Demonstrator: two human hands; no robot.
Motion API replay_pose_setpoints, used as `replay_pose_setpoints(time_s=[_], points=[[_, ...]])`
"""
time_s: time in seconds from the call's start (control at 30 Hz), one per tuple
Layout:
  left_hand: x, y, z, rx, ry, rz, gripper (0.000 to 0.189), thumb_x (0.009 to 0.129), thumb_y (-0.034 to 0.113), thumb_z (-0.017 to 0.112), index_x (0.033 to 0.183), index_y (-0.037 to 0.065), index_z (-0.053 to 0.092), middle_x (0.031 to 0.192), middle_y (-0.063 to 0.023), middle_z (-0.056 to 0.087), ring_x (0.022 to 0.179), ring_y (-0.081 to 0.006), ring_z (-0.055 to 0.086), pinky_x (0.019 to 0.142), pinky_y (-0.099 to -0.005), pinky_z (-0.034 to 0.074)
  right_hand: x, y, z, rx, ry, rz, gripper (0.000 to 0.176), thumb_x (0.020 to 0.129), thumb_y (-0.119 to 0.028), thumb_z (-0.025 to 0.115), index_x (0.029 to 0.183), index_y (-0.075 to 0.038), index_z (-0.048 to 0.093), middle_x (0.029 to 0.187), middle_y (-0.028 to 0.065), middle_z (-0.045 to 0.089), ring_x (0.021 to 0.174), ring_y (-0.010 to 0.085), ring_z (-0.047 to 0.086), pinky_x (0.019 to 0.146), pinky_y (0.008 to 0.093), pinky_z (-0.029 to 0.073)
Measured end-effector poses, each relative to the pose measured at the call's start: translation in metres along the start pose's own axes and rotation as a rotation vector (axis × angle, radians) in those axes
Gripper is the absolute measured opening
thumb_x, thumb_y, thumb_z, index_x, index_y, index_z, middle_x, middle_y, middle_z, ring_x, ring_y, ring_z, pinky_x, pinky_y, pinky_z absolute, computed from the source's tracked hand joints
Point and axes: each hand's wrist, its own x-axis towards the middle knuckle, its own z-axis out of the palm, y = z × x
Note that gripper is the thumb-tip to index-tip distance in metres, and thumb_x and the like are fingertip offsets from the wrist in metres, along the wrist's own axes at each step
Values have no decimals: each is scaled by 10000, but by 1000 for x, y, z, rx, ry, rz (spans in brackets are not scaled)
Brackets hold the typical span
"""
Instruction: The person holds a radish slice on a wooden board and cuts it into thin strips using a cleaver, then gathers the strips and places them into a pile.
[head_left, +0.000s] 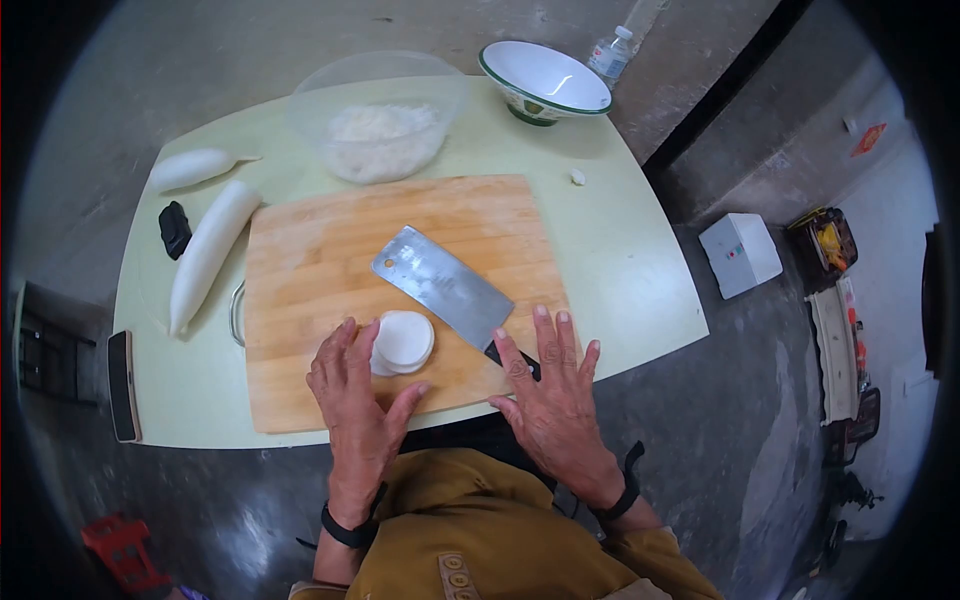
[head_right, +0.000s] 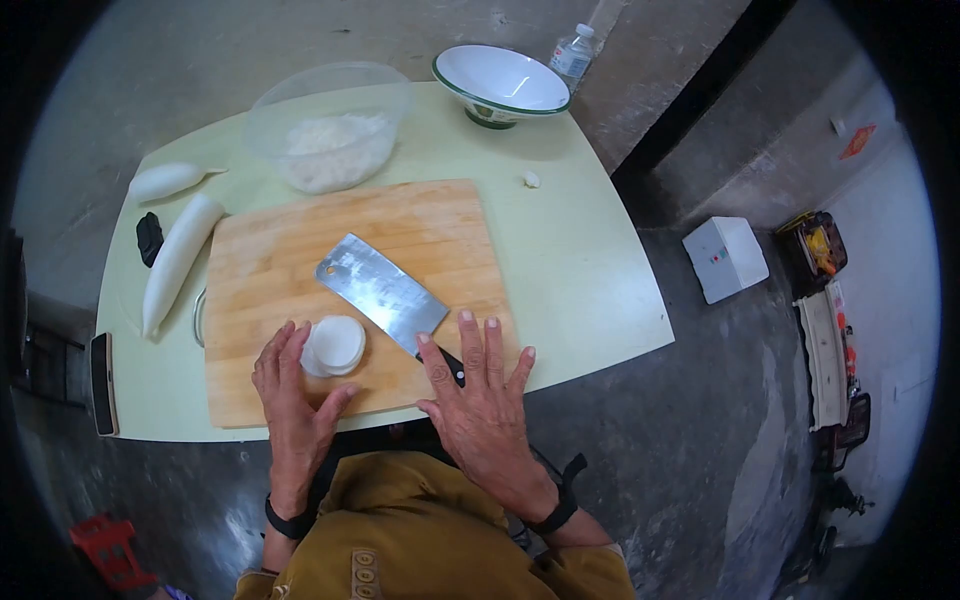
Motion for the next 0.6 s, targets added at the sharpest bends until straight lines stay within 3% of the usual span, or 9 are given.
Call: replay_pose_setpoints(time_s=[0.13, 0.2, 0.23, 0.3, 0.33, 0.47, 0.6], points=[[-1, 6, 1, 129, 60, -17, 807, 657, 298, 822, 1345, 85, 458, 1333, -162, 461, 1220, -349, 402, 1021, -462, 299, -4, 3, 4, -10, 27, -6, 701, 792, -272, 717, 1400, -108, 410, 1392, 224, 364, 1306, 421, 347, 991, 641, 317], [1, 9, 3, 181, 49, -64, 842, 632, 337, 838, 1351, 118, 457, 1258, -126, 470, 1149, -324, 407, 917, -504, 308, -7, 12, 8, 167, 126, 16, 615, 766, -193, 731, 1306, -32, 484, 1172, 177, 504, 1114, 344, 483, 909, 497, 399], [3, 10, 5, 191, 56, -78, 842, 632, 337, 838, 1351, 118, 457, 1258, -126, 470, 1149, -324, 407, 917, -504, 308, -6, 13, 10, 175, 122, 0, 615, 766, -193, 731, 1306, -32, 484, 1172, 177, 504, 1114, 344, 483, 909, 497, 399], [5, 9, 9, 201, 65, -66, 863, 621, 356, 840, 1356, 132, 447, 1232, -111, 479, 1104, -319, 417, 903, -512, 304, -6, 13, 12, 149, 144, 17, 525, 745, -159, 735, 1195, 20, 532, 979, 135, 521, 917, 282, 501, 777, 417, 405], [6, 8, 11, 177, 80, -46, 862, 623, 335, 843, 1359, 132, 442, 1212, -111, 487, 1071, -312, 423, 902, -501, 308, -5, 14, 12, 164, 157, -1, 476, 756, -137, 722, 1166, 14, 534, 956, 133, 511, 877, 278, 496, 734, 397, 403], [3, 3, 12, 102, 64, -30, 836, 640, 284, 837, 1359, 121, 444, 1190, -123, 498, 1050, -310, 427, 906, -476, 319, -7, 11, 11, 202, 120, -4, 430, 774, -86, 692, 1159, 15, 530, 951, 141, 504, 890, 309, 509, 749, 400, 421], [4, 1, 8, 19, 74, 3, 798, 650, 178, 825, 1350, 80, 455, 1198, -149, 519, 1056, -330, 440, 926, -439, 354, -5, 4, 10, 418, 163, 52, 377, 806, -31, 631, 1160, 31, 519, 925, 167, 514, 781, 335, 549, 667, 406, 465]])
